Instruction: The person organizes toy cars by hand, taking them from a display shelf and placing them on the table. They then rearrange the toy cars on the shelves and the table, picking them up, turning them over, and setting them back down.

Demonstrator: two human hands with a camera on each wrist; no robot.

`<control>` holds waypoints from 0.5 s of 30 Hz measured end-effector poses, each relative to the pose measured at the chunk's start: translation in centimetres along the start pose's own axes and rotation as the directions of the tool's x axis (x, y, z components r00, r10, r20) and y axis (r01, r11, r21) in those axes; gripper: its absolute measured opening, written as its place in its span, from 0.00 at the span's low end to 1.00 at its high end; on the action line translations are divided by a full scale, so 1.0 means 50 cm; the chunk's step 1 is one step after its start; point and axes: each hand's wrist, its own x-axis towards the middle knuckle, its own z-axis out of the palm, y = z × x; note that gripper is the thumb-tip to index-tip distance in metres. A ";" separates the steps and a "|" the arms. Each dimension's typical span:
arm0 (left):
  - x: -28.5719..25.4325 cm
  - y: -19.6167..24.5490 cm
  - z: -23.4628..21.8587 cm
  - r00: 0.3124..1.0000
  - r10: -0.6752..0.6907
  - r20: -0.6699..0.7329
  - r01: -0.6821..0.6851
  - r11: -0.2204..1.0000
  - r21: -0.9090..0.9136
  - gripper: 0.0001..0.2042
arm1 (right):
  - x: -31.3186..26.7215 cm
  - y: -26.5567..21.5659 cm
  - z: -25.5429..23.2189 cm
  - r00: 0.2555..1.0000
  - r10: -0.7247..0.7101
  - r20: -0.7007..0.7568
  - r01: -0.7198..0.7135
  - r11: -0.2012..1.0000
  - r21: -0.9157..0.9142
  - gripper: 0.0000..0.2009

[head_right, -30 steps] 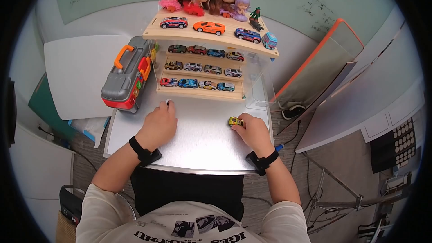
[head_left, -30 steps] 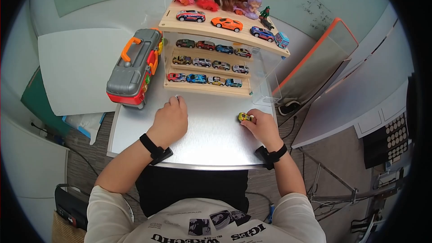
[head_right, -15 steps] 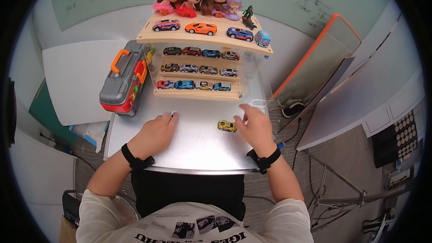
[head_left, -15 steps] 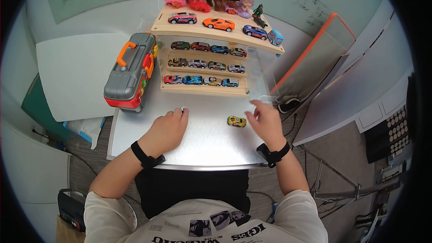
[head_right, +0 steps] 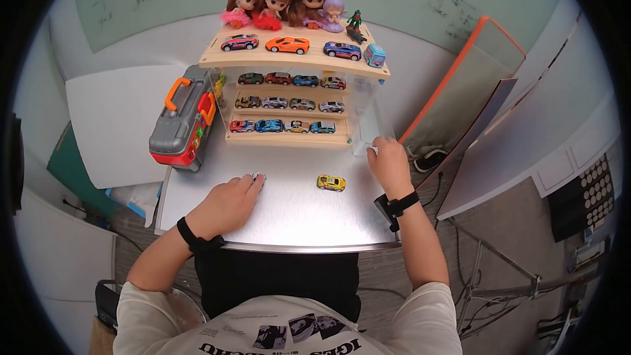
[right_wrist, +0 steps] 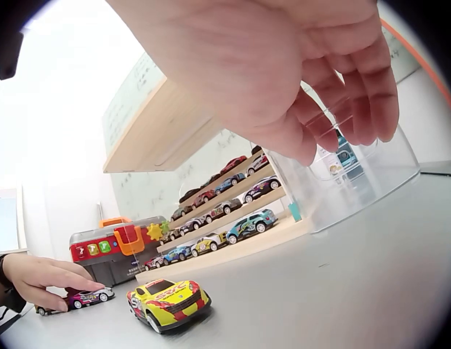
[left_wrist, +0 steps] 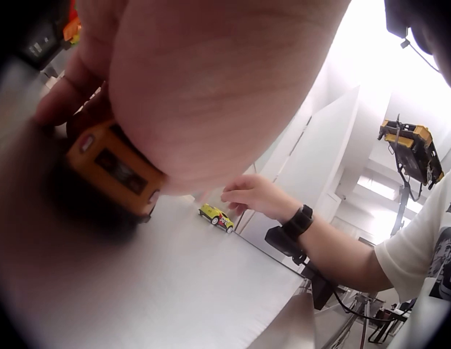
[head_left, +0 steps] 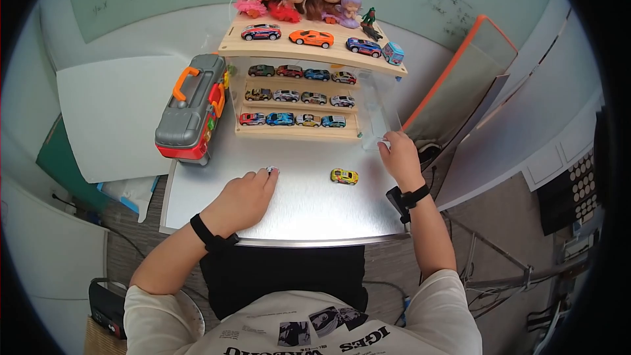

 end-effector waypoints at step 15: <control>-0.007 0.006 0.022 0.996 -0.037 -0.082 0.036 0.999 -0.018 0.24 | -0.110 -0.116 -0.031 0.993 -0.115 0.012 0.103 0.931 0.351 0.14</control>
